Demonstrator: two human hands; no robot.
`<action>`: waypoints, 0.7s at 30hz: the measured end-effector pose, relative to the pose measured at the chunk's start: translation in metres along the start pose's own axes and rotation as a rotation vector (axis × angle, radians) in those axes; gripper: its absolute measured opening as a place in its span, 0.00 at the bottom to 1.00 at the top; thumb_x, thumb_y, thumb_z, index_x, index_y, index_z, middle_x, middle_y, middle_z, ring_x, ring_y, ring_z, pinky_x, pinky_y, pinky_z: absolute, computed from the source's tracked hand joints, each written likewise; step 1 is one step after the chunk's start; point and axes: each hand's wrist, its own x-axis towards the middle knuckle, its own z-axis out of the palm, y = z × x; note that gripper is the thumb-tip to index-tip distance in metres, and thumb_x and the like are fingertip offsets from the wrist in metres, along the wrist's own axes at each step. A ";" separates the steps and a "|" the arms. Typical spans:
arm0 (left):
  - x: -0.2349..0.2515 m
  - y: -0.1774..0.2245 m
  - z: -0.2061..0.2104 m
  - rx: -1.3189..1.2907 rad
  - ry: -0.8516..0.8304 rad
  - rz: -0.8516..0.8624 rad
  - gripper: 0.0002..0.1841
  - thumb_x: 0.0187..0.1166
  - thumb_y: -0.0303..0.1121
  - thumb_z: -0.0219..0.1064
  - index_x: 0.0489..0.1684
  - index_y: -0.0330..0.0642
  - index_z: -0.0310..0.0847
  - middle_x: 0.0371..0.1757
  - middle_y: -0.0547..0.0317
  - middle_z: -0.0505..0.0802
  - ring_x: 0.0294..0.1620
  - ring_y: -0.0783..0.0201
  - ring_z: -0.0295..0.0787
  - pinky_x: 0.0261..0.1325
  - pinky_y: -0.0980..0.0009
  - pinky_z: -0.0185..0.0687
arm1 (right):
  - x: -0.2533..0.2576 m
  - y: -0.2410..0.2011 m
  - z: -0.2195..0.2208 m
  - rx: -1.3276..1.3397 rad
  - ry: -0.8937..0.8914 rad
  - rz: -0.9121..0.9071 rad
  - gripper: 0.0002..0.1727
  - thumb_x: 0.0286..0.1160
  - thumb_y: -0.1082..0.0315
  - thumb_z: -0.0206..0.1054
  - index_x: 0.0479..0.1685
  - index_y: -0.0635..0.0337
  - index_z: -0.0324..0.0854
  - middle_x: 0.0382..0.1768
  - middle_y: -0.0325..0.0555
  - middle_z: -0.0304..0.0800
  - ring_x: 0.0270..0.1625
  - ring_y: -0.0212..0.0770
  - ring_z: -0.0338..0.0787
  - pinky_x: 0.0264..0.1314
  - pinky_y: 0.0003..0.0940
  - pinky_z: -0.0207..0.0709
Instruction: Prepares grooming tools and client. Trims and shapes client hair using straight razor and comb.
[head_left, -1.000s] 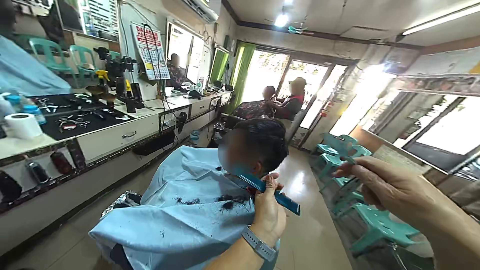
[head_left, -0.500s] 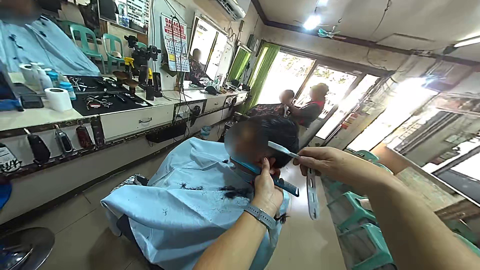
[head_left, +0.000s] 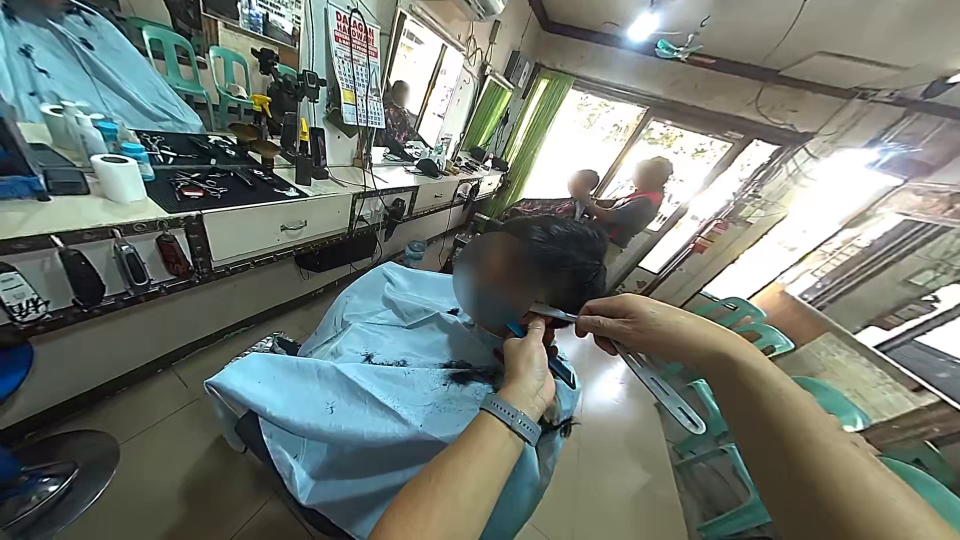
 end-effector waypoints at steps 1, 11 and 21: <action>0.000 0.000 -0.001 0.003 -0.005 0.003 0.12 0.89 0.33 0.61 0.60 0.33 0.78 0.51 0.48 0.88 0.50 0.60 0.86 0.53 0.65 0.82 | 0.001 0.001 0.000 -0.002 0.005 0.002 0.17 0.93 0.59 0.56 0.40 0.54 0.89 0.19 0.32 0.83 0.21 0.25 0.77 0.29 0.24 0.70; 0.004 0.000 -0.004 0.024 -0.031 0.026 0.12 0.89 0.32 0.61 0.59 0.32 0.77 0.51 0.47 0.89 0.49 0.60 0.87 0.53 0.66 0.84 | 0.004 0.005 0.003 -0.024 0.068 -0.045 0.16 0.91 0.59 0.59 0.38 0.53 0.90 0.18 0.32 0.83 0.20 0.26 0.78 0.28 0.26 0.72; 0.004 0.000 -0.006 0.045 -0.051 0.042 0.11 0.89 0.32 0.61 0.58 0.33 0.77 0.48 0.49 0.88 0.45 0.62 0.86 0.49 0.68 0.83 | 0.004 0.001 0.005 -0.072 0.135 -0.112 0.16 0.90 0.61 0.60 0.36 0.52 0.90 0.18 0.32 0.84 0.21 0.27 0.79 0.29 0.28 0.74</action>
